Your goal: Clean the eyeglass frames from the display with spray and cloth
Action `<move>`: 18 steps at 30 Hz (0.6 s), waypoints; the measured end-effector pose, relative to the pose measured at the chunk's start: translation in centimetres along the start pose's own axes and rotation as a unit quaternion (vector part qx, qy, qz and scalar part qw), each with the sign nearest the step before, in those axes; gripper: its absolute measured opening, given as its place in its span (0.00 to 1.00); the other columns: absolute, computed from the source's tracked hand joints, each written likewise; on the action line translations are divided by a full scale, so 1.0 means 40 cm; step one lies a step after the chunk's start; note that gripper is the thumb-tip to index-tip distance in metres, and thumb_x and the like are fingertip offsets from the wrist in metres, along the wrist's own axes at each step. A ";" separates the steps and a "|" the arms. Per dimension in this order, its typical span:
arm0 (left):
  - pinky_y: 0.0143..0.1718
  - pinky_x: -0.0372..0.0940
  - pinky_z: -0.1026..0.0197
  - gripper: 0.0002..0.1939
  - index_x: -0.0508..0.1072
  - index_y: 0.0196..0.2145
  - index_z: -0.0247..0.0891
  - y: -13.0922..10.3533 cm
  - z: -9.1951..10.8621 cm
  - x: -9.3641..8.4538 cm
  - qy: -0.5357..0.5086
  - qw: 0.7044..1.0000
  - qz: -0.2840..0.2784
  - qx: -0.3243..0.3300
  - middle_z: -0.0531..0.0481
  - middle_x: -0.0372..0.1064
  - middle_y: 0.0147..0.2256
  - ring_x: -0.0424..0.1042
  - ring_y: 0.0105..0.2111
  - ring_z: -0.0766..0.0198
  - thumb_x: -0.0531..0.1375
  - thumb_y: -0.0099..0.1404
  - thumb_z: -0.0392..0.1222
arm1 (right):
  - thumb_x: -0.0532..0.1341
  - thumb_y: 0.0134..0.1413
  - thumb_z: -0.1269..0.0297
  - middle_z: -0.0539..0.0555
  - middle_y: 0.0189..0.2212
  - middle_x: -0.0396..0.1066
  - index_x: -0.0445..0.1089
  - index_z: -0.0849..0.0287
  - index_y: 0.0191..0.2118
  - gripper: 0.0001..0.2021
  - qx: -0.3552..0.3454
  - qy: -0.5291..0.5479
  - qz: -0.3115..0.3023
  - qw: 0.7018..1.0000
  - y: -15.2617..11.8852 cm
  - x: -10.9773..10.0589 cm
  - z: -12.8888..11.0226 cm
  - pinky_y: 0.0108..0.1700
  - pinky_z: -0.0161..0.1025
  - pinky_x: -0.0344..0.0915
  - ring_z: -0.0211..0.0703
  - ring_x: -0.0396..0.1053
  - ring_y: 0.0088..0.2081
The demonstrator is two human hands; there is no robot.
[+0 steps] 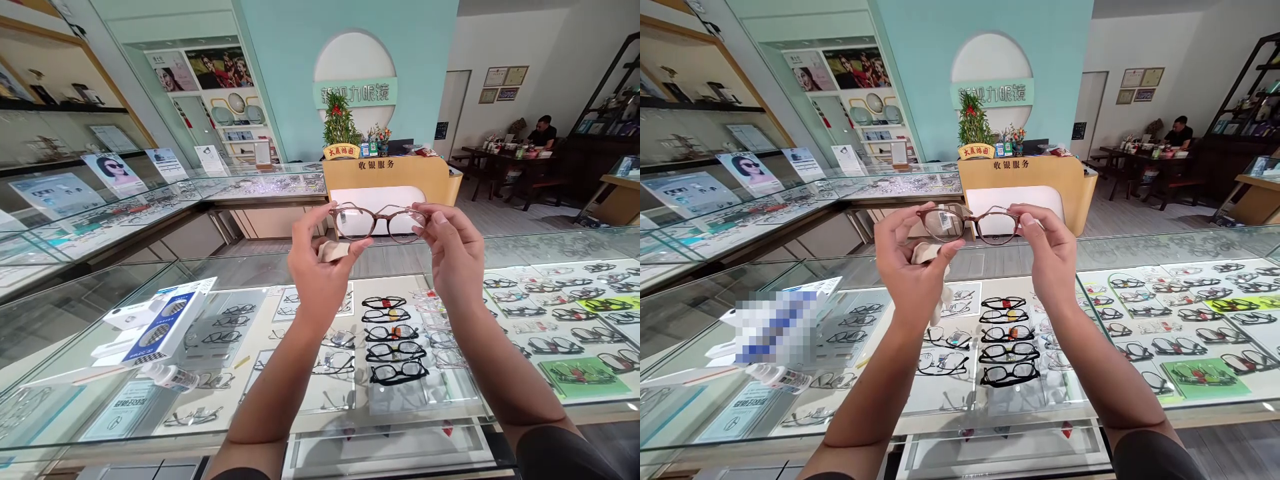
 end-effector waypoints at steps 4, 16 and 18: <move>0.38 0.74 0.61 0.32 0.69 0.59 0.46 0.005 -0.006 0.000 -0.031 0.999 -0.008 -0.017 0.45 0.74 0.58 0.79 0.51 0.56 0.75 0.62 0.52 | 0.65 0.69 0.56 0.52 0.49 0.82 0.82 0.47 0.44 0.08 0.017 0.028 0.003 0.999 -0.002 0.005 -0.009 0.56 0.48 0.77 0.49 0.79 0.55; 0.37 0.75 0.62 0.31 0.69 0.59 0.48 0.007 -0.026 0.009 -0.118 0.984 -0.084 -0.100 0.43 0.76 0.58 0.80 0.50 0.56 0.75 0.62 0.51 | 0.62 0.69 0.60 0.54 0.44 0.78 0.76 0.50 0.39 0.06 -0.011 0.078 -0.004 0.997 -0.012 0.024 -0.013 0.56 0.52 0.78 0.48 0.81 0.48; 0.36 0.74 0.62 0.32 0.68 0.60 0.49 0.006 -0.031 0.013 -0.127 0.982 -0.095 -0.102 0.43 0.75 0.59 0.81 0.45 0.59 0.74 0.63 0.51 | 0.61 0.68 0.62 0.53 0.43 0.77 0.75 0.51 0.38 0.06 -0.005 0.086 -0.004 0.996 -0.012 0.024 -0.010 0.54 0.51 0.78 0.48 0.81 0.46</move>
Point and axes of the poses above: each hand's wrist, its own y-axis towards the middle knuckle, its own x-axis out of the palm, z = x × y, the point moved 1 cm from there along y, towards the middle knuckle
